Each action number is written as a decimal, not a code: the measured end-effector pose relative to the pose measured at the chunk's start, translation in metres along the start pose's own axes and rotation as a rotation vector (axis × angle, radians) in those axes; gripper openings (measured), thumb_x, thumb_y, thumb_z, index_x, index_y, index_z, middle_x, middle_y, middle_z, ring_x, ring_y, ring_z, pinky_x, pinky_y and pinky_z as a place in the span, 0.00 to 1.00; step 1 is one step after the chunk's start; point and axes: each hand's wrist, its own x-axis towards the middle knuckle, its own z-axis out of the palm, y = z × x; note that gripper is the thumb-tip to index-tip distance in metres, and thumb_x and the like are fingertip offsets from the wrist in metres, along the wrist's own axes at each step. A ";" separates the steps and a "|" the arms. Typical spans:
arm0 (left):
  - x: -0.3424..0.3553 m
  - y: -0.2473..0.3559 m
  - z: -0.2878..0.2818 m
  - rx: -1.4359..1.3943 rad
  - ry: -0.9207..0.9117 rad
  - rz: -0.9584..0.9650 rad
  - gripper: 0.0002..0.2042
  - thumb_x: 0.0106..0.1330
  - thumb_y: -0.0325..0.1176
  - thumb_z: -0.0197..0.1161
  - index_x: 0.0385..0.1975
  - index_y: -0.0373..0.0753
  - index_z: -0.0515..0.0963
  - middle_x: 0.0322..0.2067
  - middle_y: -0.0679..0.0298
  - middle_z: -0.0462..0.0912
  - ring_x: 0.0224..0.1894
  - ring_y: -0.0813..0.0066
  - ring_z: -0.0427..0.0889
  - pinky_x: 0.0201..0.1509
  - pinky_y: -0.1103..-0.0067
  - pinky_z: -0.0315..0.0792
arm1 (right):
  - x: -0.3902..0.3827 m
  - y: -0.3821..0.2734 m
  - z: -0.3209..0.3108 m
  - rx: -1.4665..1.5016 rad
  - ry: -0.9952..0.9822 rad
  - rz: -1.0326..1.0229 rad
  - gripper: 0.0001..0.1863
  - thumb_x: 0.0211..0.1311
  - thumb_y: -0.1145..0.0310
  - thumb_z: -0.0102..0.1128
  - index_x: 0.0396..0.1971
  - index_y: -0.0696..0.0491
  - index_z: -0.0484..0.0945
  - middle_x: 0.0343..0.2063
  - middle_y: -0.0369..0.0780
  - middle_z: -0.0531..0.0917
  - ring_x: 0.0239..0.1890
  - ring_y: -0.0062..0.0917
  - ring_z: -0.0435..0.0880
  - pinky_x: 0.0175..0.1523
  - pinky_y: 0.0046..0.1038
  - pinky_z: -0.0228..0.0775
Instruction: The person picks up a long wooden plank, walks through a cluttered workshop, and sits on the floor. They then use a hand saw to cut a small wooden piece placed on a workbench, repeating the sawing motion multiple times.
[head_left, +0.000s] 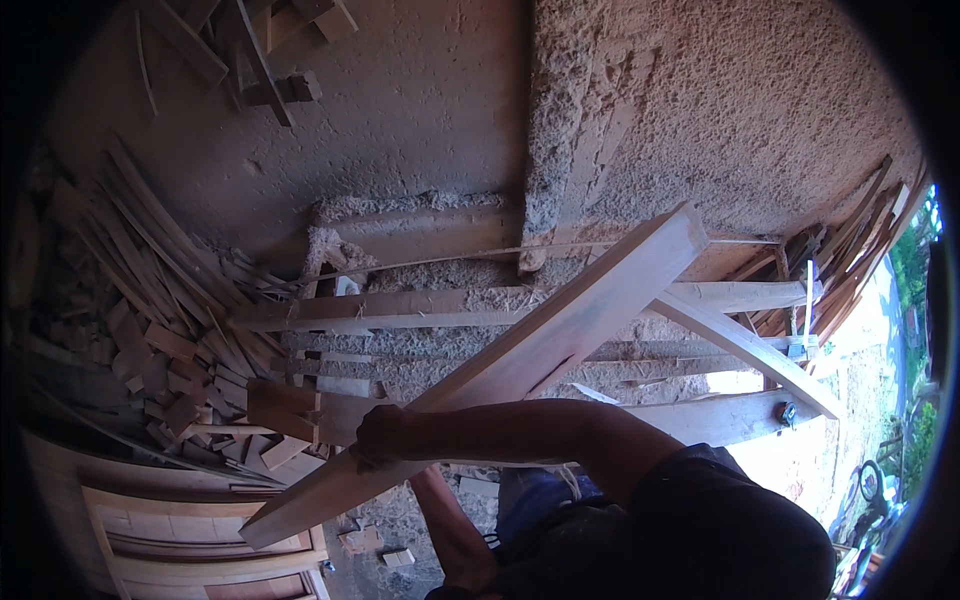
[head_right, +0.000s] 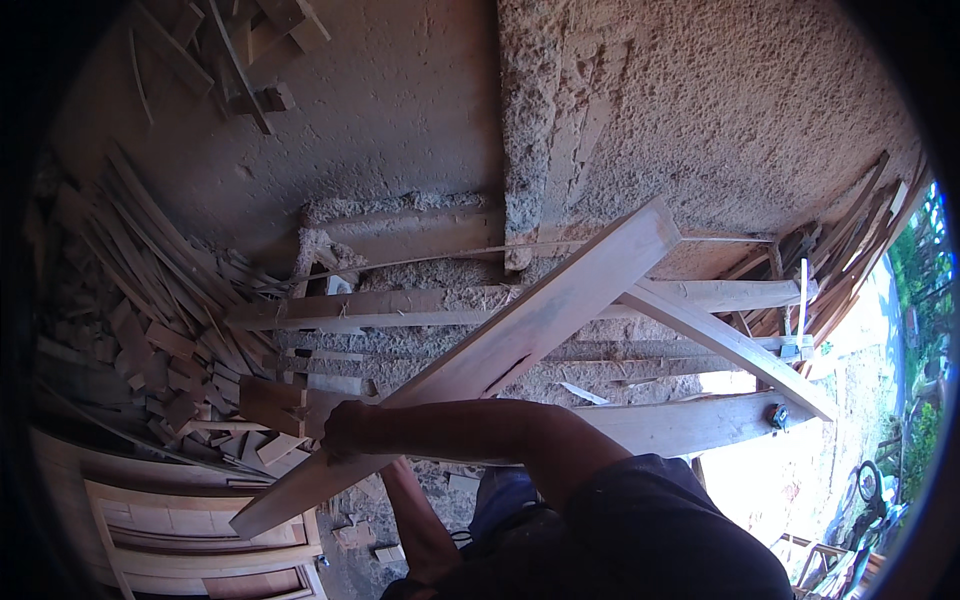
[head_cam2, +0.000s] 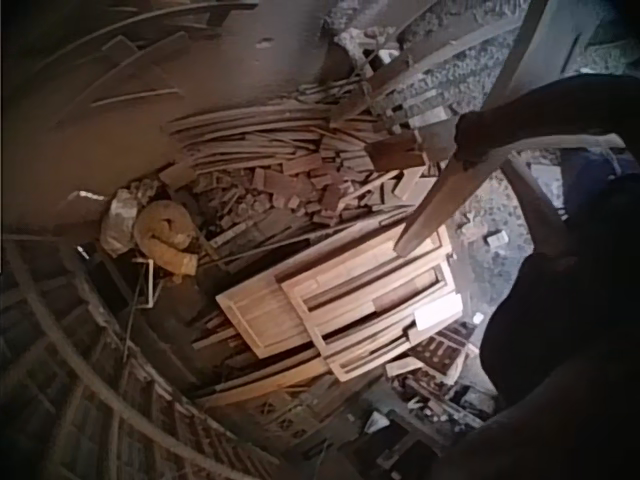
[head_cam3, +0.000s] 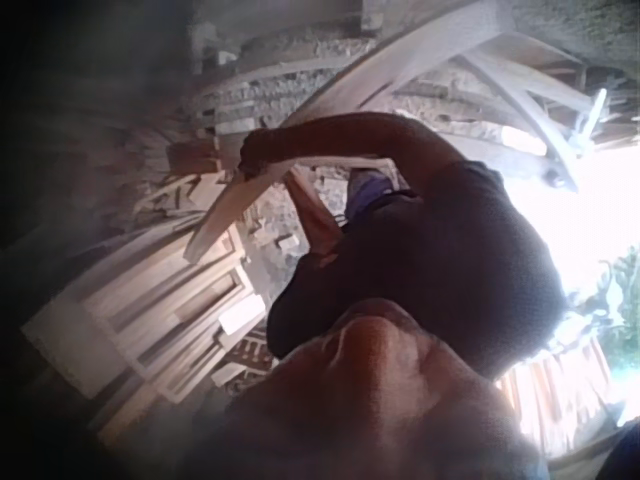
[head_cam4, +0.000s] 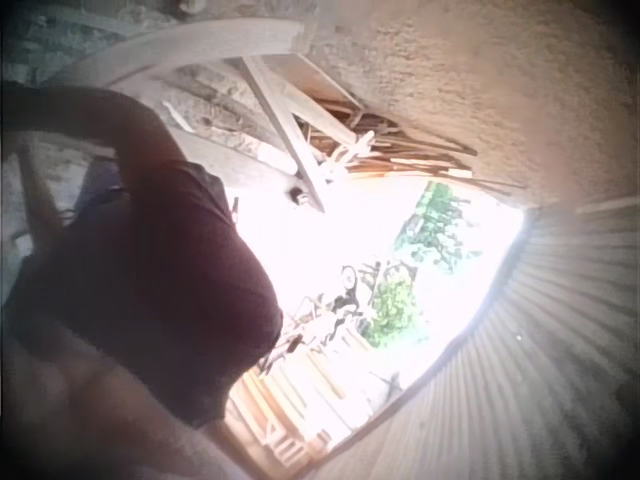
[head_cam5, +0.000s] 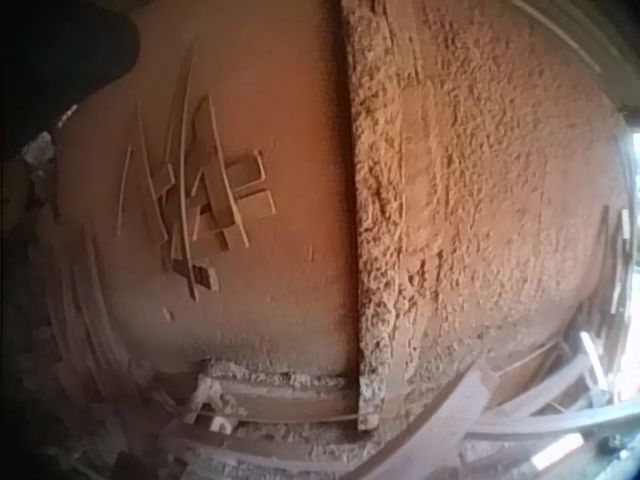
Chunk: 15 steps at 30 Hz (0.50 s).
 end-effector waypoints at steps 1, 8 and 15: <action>0.010 0.003 0.008 -0.020 0.002 0.010 0.26 0.76 0.53 0.39 0.63 0.42 0.68 0.56 0.56 0.76 0.58 0.56 0.76 0.62 0.62 0.72 | 0.009 0.007 0.003 -0.014 0.020 -0.041 0.23 0.64 0.40 0.53 0.32 0.44 0.85 0.27 0.38 0.87 0.35 0.36 0.88 0.38 0.38 0.80; 0.080 0.000 0.054 -0.201 0.038 0.078 0.26 0.76 0.53 0.39 0.63 0.42 0.68 0.57 0.56 0.76 0.59 0.56 0.76 0.63 0.62 0.72 | 0.047 0.044 -0.039 -0.194 0.075 0.080 0.25 0.62 0.40 0.55 0.25 0.47 0.86 0.23 0.39 0.87 0.30 0.33 0.88 0.33 0.35 0.78; 0.118 -0.024 0.075 -0.320 0.107 0.026 0.26 0.76 0.53 0.39 0.63 0.42 0.67 0.57 0.56 0.76 0.59 0.56 0.75 0.63 0.63 0.71 | 0.059 0.081 -0.062 -0.163 -0.051 0.157 0.29 0.67 0.40 0.49 0.25 0.51 0.85 0.23 0.42 0.86 0.30 0.36 0.88 0.35 0.40 0.80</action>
